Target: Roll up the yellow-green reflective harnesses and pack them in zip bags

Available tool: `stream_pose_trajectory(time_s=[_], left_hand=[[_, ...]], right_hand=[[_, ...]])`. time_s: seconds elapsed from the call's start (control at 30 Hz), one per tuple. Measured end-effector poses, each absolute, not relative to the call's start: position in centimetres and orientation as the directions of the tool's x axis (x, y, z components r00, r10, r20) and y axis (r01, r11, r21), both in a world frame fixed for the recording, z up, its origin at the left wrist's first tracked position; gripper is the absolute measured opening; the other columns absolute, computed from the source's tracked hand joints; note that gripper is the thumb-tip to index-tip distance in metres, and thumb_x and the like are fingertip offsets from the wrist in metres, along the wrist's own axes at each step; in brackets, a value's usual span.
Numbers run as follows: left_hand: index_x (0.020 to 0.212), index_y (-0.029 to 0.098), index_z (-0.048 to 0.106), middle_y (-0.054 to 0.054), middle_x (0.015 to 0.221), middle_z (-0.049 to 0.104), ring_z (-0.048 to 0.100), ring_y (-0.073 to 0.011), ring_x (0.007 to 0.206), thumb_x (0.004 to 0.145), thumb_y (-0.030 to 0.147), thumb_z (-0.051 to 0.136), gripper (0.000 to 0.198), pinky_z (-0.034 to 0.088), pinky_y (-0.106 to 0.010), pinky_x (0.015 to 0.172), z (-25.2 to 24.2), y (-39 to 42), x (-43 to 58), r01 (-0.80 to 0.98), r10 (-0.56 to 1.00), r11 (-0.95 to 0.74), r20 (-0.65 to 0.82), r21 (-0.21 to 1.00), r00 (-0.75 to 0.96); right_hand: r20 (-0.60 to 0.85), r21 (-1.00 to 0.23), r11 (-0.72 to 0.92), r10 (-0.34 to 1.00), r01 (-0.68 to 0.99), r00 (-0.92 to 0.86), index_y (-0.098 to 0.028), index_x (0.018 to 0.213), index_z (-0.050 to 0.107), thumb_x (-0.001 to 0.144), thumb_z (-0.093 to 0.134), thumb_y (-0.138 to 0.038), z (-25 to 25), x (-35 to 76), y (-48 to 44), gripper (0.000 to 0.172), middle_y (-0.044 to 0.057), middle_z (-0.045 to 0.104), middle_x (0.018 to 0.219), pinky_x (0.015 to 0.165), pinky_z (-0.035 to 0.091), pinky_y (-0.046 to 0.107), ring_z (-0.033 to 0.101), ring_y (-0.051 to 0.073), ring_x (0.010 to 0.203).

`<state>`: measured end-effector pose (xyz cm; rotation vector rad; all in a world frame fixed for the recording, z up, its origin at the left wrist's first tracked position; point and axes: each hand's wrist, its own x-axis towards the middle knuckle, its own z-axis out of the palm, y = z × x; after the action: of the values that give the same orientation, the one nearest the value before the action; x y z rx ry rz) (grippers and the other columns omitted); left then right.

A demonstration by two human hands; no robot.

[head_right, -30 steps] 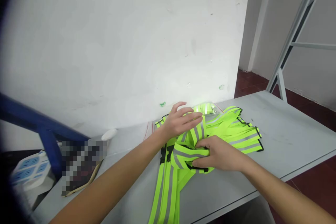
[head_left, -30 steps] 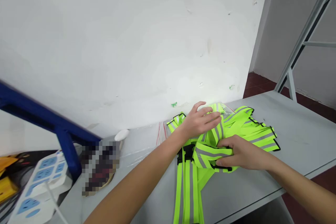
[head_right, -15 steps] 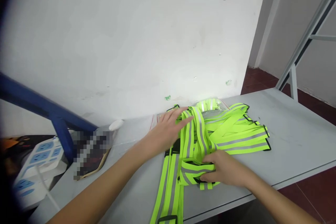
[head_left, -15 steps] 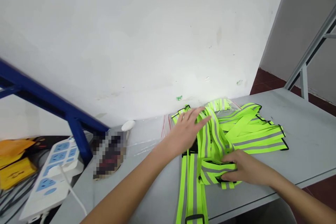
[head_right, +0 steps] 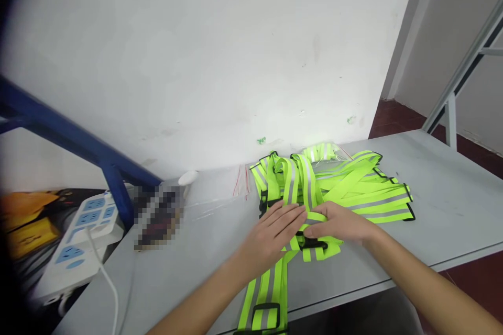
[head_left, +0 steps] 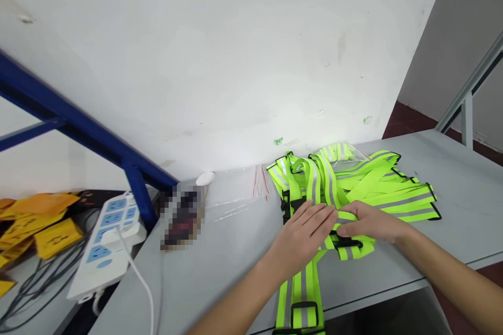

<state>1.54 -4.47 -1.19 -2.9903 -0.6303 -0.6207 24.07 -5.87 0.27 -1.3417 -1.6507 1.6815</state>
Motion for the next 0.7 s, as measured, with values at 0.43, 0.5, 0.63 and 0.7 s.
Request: stream_pose_trajectory(time_s=[0.43,0.5,0.63,0.7], left_hand=[[0.127,0.02,0.055,-0.011,0.12,0.067,0.064,-0.0257,0.107,0.089,0.022,0.056,0.037,0.052,-0.039,0.091,1.0,-3.8,1.3,0.528,0.65,-0.747,0.273,0.405,0.71],[0.124,0.023,0.06,-0.007,0.114,0.07,0.067,-0.0251,0.099,0.088,0.025,0.058,0.036,0.053,-0.036,0.084,2.4,-3.9,1.7,0.55,0.715,-0.654,0.185,0.52,0.674],[0.121,0.027,0.063,-0.001,0.097,0.073,0.066,-0.0198,0.072,0.082,0.039,0.063,0.04,0.047,-0.027,0.061,5.2,-3.8,1.8,0.537,0.778,-0.451,0.02,0.713,0.628],[0.114,0.024,0.067,0.0,0.089,0.072,0.063,-0.0183,0.065,0.077,0.048,0.067,0.045,0.042,-0.025,0.054,6.0,-3.1,1.4,0.51,0.771,-0.364,-0.055,0.779,0.635]], right_hand=[[0.002,-0.783,0.145,0.973,0.605,-0.232,-0.024,0.106,0.056,0.094,0.038,-0.055,4.4,21.2,-7.8,0.037,0.007,0.063,0.101,0.078,0.043,0.033,0.059,0.023,0.092],[0.019,-0.721,0.169,0.974,0.672,-0.226,-0.024,0.111,0.054,0.084,0.055,-0.057,4.9,21.3,-8.0,0.043,0.007,0.064,0.104,0.072,0.043,0.032,0.06,0.023,0.085],[-0.086,-0.666,0.121,0.968,0.736,-0.237,-0.024,0.099,0.057,0.073,0.069,-0.058,5.6,21.7,-6.7,0.045,-0.003,0.056,0.064,0.048,0.029,0.027,0.043,0.014,0.048],[-0.147,-0.692,0.105,0.948,0.715,-0.281,-0.024,0.094,0.058,0.073,0.069,-0.059,5.9,21.9,-5.6,0.042,-0.007,0.042,0.052,0.045,0.02,0.026,0.031,0.011,0.043]])
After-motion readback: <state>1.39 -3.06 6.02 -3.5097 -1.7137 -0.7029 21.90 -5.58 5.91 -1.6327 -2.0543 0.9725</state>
